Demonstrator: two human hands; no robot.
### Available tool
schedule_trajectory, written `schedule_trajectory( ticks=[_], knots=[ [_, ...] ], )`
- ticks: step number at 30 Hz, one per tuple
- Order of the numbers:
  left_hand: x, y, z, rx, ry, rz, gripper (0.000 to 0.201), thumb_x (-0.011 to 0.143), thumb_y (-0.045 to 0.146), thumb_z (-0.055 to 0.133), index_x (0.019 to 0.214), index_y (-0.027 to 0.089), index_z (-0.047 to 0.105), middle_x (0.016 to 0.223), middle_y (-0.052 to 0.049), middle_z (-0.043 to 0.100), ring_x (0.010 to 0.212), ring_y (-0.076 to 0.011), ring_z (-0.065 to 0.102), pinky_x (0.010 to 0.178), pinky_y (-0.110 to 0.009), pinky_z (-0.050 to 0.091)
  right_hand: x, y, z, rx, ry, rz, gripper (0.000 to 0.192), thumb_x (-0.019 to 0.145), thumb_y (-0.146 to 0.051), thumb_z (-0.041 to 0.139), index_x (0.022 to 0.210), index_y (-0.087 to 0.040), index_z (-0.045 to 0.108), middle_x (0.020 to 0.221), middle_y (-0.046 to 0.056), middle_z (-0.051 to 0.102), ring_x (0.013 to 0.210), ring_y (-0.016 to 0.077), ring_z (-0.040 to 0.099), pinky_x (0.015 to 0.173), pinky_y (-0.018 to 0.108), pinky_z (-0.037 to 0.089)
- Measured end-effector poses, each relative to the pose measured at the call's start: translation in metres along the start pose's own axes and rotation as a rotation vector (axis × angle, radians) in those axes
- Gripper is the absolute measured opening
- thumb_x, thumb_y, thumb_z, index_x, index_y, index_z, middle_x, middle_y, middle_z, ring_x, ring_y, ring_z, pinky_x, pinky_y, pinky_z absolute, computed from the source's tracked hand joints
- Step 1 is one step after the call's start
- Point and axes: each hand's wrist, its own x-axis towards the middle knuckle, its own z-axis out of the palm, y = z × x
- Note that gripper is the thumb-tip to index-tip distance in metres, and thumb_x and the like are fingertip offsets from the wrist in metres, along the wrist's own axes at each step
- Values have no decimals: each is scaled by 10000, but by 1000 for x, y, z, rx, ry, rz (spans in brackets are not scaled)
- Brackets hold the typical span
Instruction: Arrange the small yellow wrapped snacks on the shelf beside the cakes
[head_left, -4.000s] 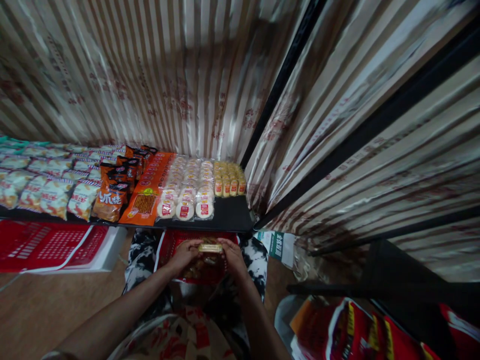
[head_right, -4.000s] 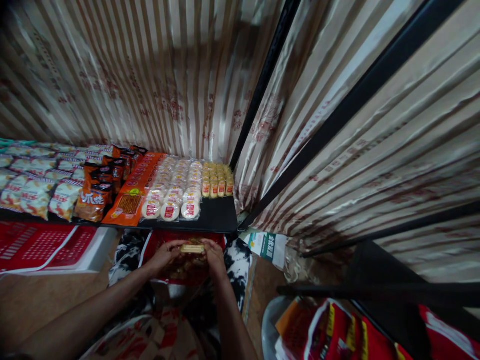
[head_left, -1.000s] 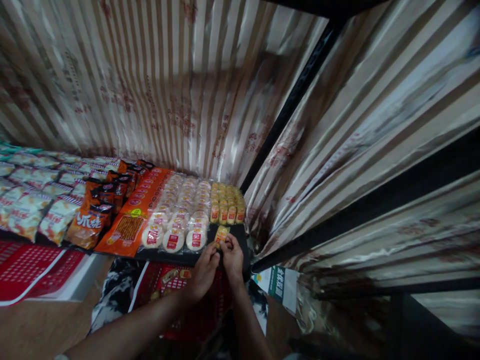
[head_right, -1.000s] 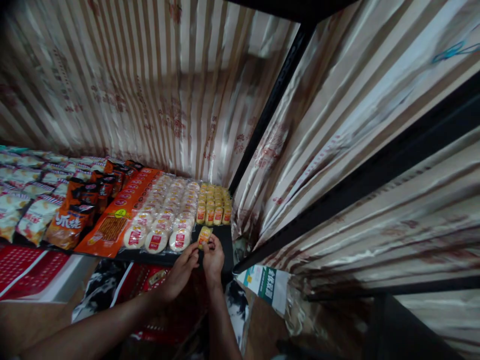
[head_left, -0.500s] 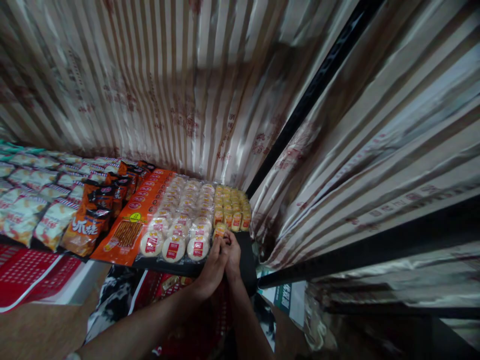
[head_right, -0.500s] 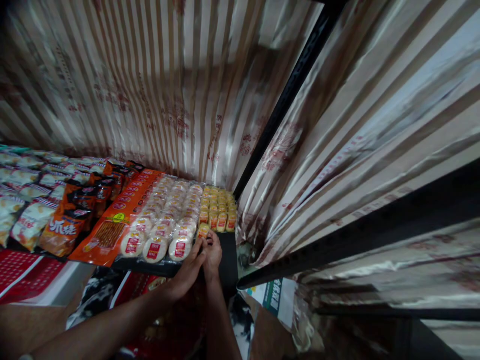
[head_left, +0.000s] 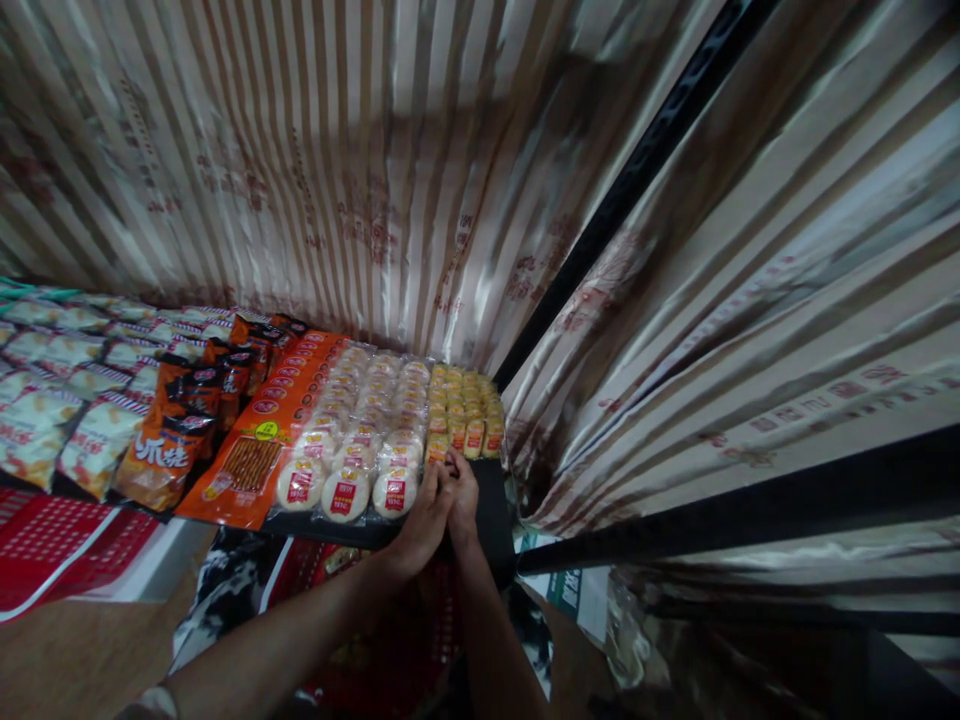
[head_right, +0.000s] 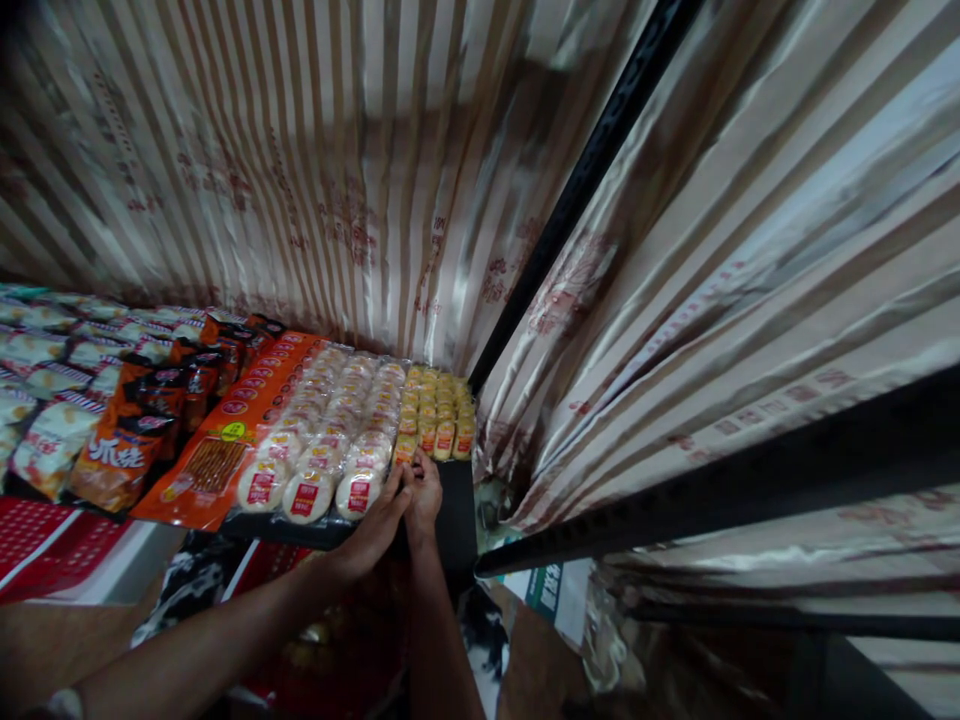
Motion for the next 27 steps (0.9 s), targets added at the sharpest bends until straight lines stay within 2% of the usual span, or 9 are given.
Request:
schedule_trajectory(
  ticks=[3,9,15,19,22,27],
  knots=[
    [1,6,0,13,0,-32,627,878,368,328,1419,63,244,1523,-110,162,1409,-178,99,1160,-329,76,3,1,3,22,10,-8,431,692,-331,565,1083,-169,643,848,48,676,738,180,610,708,305,506],
    [3,11,0,3,40,-63,577,883,387,343,1401,135,306,1513,-69,217,1402,-178,140,1157,-322,110,5,0,5,11,-19,-23,434,702,-311,530,1102,-180,634,933,57,669,751,165,602,725,292,500],
    [6,6,0,82,25,-72,596,895,350,306,1417,66,252,1515,-110,190,1399,-165,153,1154,-294,109,-3,1,4,48,26,-34,450,723,-272,481,1151,-190,597,989,68,634,776,159,600,716,276,507],
    [7,7,1,102,27,-91,587,899,316,275,1418,44,238,1516,-115,191,1398,-148,158,1148,-261,112,-10,5,4,56,46,-48,427,731,-257,440,1123,-179,594,1057,90,587,842,165,597,776,297,506],
    [6,8,2,94,10,-109,564,889,263,253,1402,30,273,1507,-121,223,1392,-142,187,1143,-246,125,-12,7,5,38,26,-101,388,737,-243,420,1071,-182,609,1079,92,580,911,167,592,848,307,484],
    [7,4,1,17,45,-82,547,869,293,302,1369,80,367,1485,-114,286,1382,-183,228,1153,-304,128,-11,8,5,-27,19,-126,394,759,-218,383,1075,-190,617,1107,93,592,992,179,576,905,324,458]
  ],
)
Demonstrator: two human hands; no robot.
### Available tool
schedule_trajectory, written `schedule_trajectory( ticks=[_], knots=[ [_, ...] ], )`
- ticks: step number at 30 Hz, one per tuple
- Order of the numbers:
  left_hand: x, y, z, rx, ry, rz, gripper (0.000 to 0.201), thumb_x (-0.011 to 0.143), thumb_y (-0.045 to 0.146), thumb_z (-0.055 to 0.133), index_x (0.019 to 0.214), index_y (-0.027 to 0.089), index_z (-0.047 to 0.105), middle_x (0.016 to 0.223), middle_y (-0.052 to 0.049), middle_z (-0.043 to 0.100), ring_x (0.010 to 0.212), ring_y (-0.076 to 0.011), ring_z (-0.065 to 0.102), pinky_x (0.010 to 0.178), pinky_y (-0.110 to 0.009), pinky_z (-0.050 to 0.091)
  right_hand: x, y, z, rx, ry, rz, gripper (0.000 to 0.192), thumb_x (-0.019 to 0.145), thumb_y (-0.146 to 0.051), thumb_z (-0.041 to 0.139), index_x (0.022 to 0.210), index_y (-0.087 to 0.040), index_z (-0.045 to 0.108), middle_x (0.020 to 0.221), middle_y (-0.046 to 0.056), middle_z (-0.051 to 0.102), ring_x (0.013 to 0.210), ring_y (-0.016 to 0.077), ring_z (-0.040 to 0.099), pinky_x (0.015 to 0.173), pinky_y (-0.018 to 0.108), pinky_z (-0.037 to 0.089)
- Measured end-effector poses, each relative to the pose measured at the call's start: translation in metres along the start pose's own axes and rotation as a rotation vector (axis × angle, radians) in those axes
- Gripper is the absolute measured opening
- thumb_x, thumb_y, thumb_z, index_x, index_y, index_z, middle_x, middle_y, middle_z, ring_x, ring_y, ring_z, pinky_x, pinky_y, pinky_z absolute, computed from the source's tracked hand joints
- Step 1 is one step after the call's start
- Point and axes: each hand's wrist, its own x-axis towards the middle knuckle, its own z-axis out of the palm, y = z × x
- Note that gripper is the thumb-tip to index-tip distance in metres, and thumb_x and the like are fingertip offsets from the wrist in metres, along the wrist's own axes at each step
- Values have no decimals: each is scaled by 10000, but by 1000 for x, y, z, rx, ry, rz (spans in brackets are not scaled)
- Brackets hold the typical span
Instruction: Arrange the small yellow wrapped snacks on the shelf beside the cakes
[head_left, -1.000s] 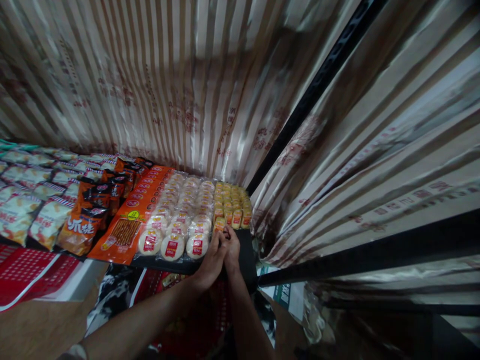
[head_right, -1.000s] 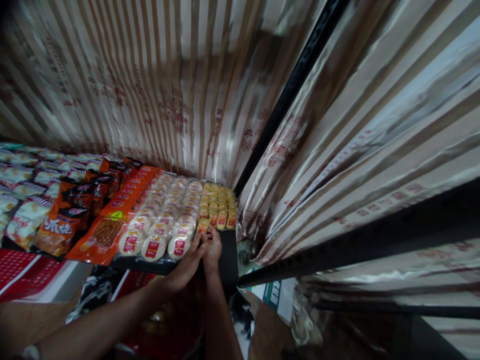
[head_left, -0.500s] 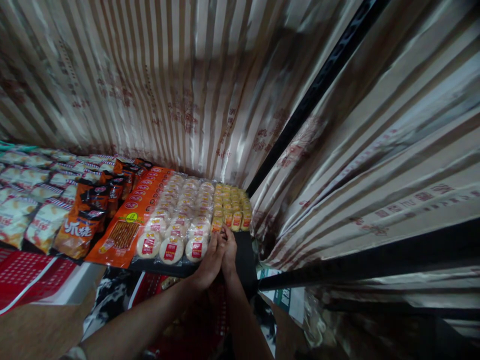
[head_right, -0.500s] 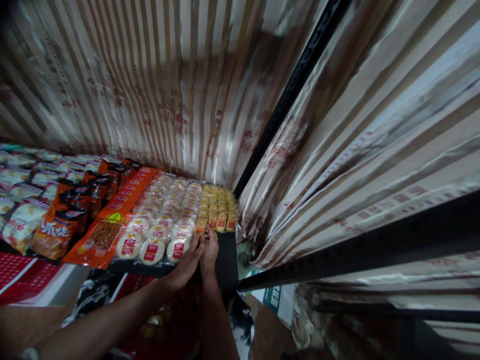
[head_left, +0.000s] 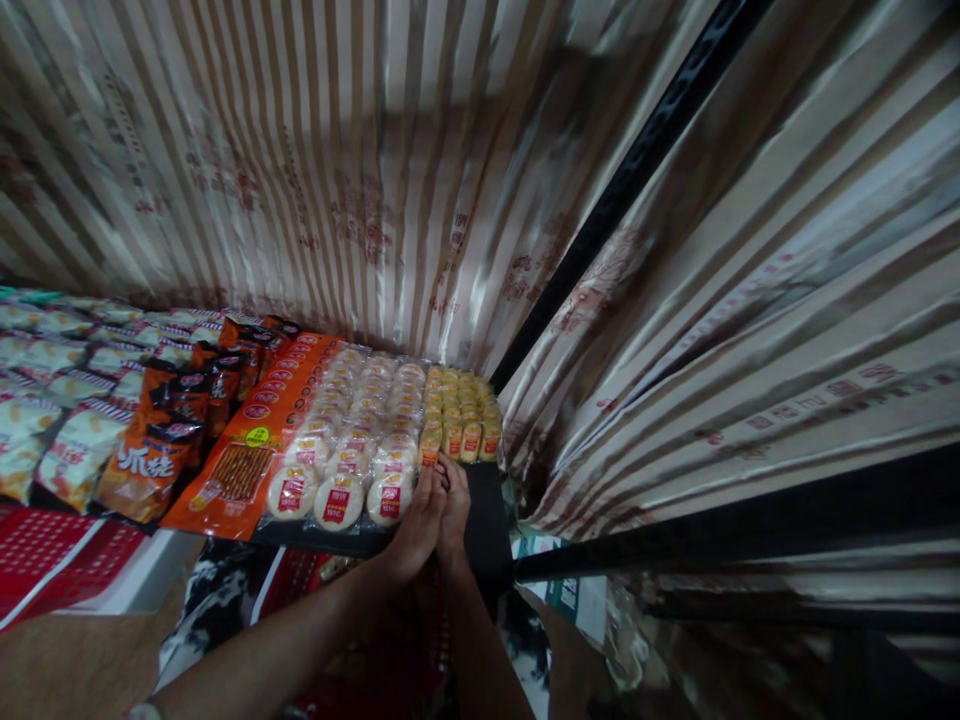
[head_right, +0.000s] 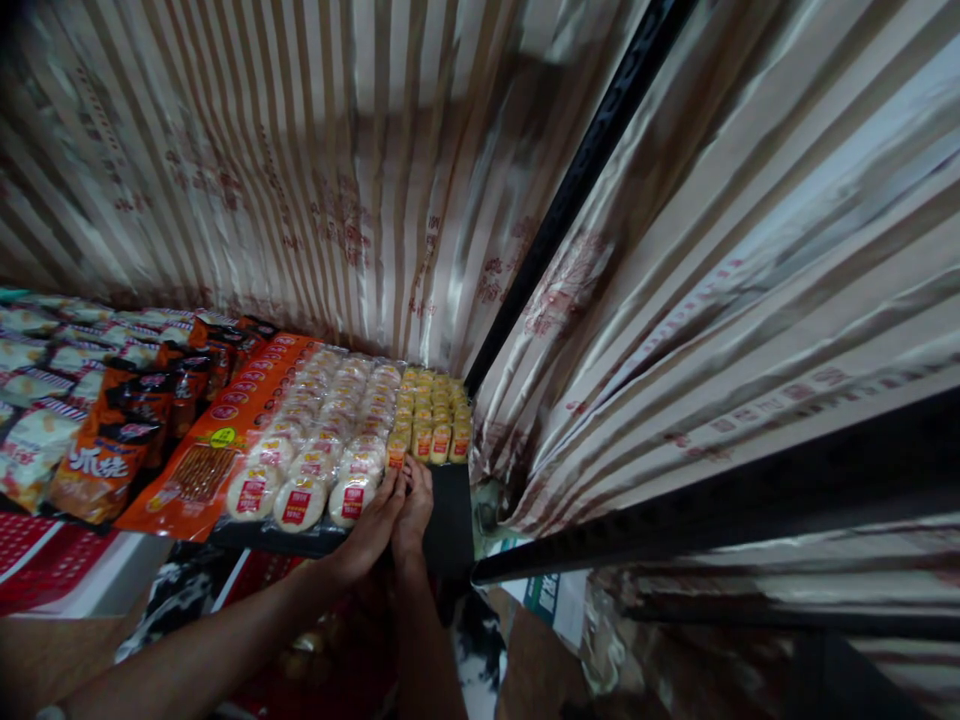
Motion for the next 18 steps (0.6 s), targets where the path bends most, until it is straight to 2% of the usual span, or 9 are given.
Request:
schedule_trajectory(
  ticks=[6,10,13,18],
  knots=[
    [1,-7,0,-26,20,45,531,859,304,338,1353,121,408,1461,-84,343,1371,-195,262,1158,-339,142,-4,4,-3,-60,12,-49,378,777,-212,410,1079,-201,638,1127,90,601,1048,193,552,931,341,437],
    [2,-7,2,0,9,82,556,870,307,307,1373,78,372,1459,-113,339,1365,-191,276,1155,-341,163,-4,6,-2,-61,5,-35,370,764,-195,418,1045,-222,656,1103,77,624,1025,192,570,898,325,454],
    [-2,-4,1,29,-11,84,574,878,312,287,1379,39,346,1466,-140,314,1372,-204,258,1155,-357,160,-5,6,-3,-56,16,-25,394,771,-202,397,1086,-201,634,1109,84,625,1026,183,571,899,323,455],
    [-16,1,-1,-16,-35,69,497,876,280,340,1323,86,434,1453,-130,349,1355,-202,299,1149,-359,184,-12,6,-7,-66,51,-51,389,758,-209,406,1076,-193,629,1164,107,591,1051,194,552,923,345,444]
  ],
)
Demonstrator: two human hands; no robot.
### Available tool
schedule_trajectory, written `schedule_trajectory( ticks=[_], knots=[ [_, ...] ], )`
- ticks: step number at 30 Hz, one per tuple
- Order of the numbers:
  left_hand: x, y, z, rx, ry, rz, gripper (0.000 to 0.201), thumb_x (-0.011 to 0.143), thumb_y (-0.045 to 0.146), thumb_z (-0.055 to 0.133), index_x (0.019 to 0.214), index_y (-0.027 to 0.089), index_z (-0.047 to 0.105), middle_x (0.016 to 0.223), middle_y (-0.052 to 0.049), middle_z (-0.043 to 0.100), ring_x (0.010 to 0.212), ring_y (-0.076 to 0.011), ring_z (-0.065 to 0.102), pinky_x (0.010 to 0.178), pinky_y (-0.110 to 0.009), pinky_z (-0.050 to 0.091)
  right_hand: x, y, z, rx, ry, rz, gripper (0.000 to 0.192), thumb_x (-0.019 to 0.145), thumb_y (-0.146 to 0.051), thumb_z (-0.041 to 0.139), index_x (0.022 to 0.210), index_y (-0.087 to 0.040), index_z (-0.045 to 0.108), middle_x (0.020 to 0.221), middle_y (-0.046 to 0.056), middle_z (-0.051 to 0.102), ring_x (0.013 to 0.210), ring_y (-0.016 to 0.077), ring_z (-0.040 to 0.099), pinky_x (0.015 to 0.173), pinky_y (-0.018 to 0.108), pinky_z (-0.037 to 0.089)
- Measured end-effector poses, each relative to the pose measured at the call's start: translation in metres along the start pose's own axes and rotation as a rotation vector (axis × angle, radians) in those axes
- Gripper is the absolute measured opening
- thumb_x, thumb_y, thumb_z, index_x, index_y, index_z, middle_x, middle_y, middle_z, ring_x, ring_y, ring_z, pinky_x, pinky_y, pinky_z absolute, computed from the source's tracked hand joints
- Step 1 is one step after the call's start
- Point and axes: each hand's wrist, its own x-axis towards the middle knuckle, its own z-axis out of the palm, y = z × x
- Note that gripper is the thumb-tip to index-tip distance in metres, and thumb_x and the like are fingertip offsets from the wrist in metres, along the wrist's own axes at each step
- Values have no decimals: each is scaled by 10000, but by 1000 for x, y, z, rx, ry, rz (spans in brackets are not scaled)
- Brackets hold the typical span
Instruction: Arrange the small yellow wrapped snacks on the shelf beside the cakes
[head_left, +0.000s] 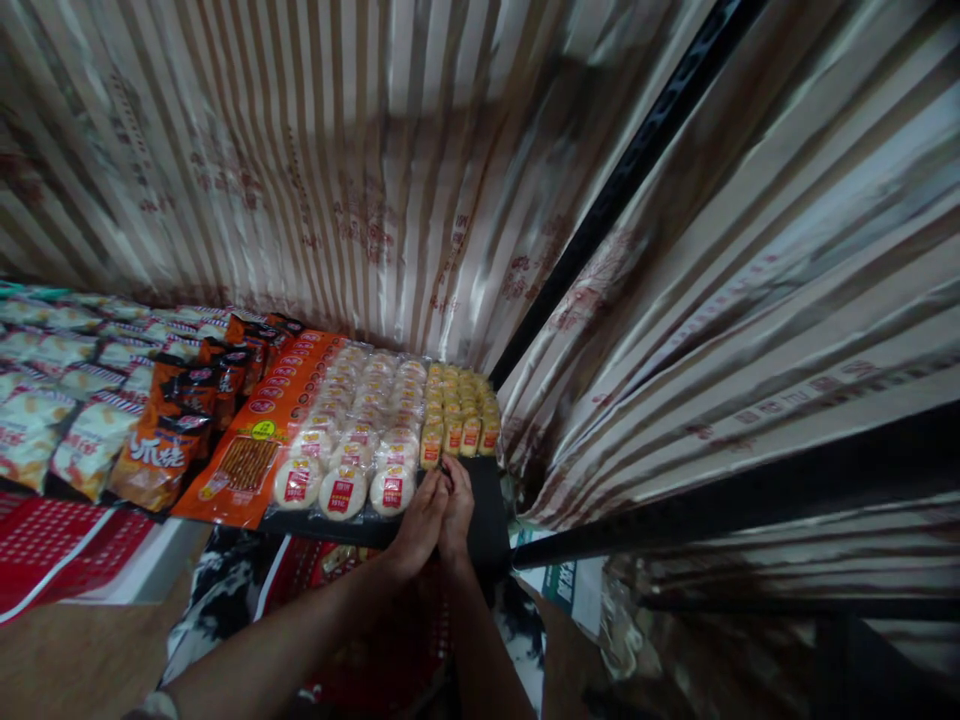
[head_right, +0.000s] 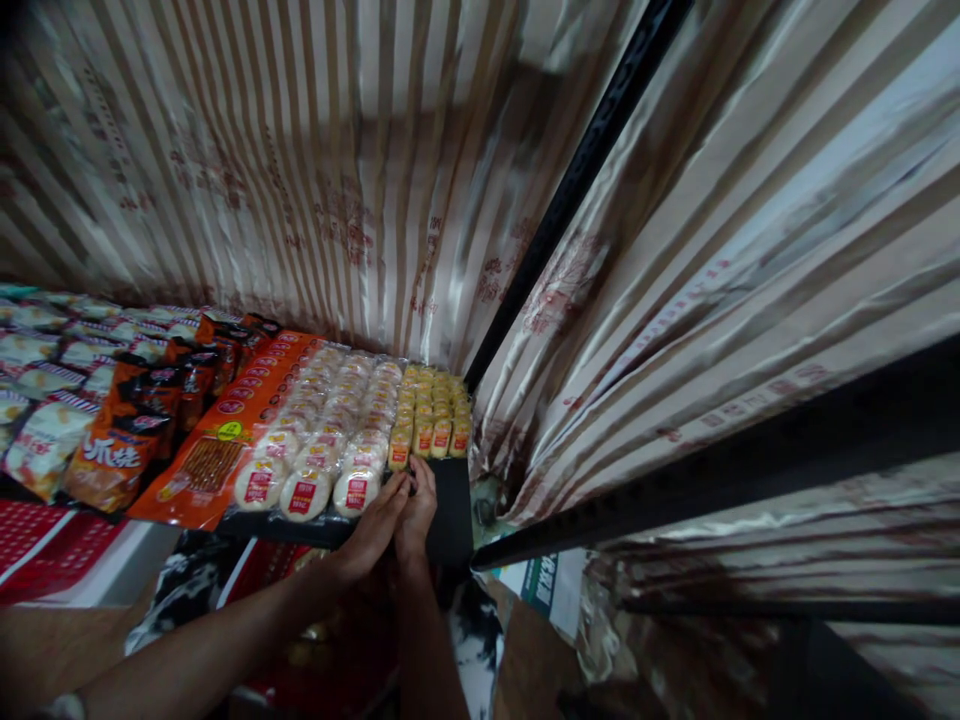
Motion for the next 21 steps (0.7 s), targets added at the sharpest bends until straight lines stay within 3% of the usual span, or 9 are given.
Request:
schedule_trajectory(
  ticks=[6,11,15,21],
  knots=[
    [-18,-15,6,-96,92,11,383,868,356,414,1168,163,553,1294,-102,553,1229,-217,473,1087,-359,310,-16,-5,-7,25,34,22,393,759,-261,384,1060,-161,615,1129,124,580,1022,198,556,918,362,453],
    [-40,-39,8,-81,168,52,320,859,315,397,1066,159,584,1163,-101,625,1106,-206,553,1018,-343,387,-51,-18,-12,-61,59,-24,349,800,-306,375,982,-178,644,1023,103,629,963,203,564,908,382,448],
    [-69,-58,-7,-17,197,-12,294,834,268,375,994,183,607,1082,-83,653,1030,-208,578,981,-358,411,-92,-26,-12,-132,54,-60,318,844,-275,367,950,-185,652,999,95,642,940,182,589,873,348,468],
    [-103,-114,-45,190,144,-78,302,815,215,377,978,157,625,1055,-105,665,994,-220,599,962,-371,419,-147,-12,-2,-204,-183,-14,316,821,-209,375,927,-198,673,997,77,667,988,177,587,917,335,444]
  ],
)
